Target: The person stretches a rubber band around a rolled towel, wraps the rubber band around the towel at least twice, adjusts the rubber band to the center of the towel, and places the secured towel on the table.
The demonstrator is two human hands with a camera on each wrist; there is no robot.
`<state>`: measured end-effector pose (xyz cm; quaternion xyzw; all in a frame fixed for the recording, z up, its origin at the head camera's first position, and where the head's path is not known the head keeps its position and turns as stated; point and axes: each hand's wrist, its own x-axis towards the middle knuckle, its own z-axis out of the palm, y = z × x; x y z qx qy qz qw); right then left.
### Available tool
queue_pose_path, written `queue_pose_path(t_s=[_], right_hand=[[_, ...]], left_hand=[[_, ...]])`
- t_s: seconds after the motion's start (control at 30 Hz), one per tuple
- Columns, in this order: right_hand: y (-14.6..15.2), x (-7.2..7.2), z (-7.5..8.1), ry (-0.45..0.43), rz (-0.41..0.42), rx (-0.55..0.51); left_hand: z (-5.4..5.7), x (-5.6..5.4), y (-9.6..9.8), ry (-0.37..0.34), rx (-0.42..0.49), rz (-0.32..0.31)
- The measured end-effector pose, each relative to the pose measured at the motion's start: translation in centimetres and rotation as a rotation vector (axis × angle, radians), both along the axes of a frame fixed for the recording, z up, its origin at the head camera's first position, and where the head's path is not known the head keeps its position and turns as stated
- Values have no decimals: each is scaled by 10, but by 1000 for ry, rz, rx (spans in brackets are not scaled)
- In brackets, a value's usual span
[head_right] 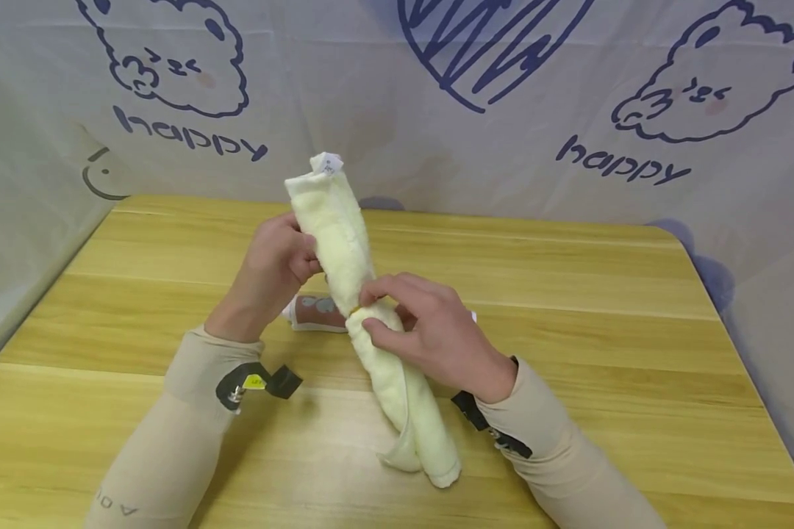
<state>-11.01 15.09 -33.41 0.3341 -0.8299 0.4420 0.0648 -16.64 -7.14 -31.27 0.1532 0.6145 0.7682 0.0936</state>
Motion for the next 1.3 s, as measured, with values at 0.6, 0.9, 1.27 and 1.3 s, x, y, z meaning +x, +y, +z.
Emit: queue_pose_path(t_s=[0.6, 0.9, 1.27, 1.3], right_hand=[[0, 2, 3, 26, 55, 87], [-1, 3, 0, 123, 2, 108], [-2, 6, 2, 215, -24, 190], [-2, 5, 1, 210, -20, 190]], left_hand=[[-9, -1, 11, -5, -211, 100], [-11, 1, 18, 45, -246, 215], [-12, 4, 23, 70, -241, 278], [-12, 4, 23, 74, -239, 280]])
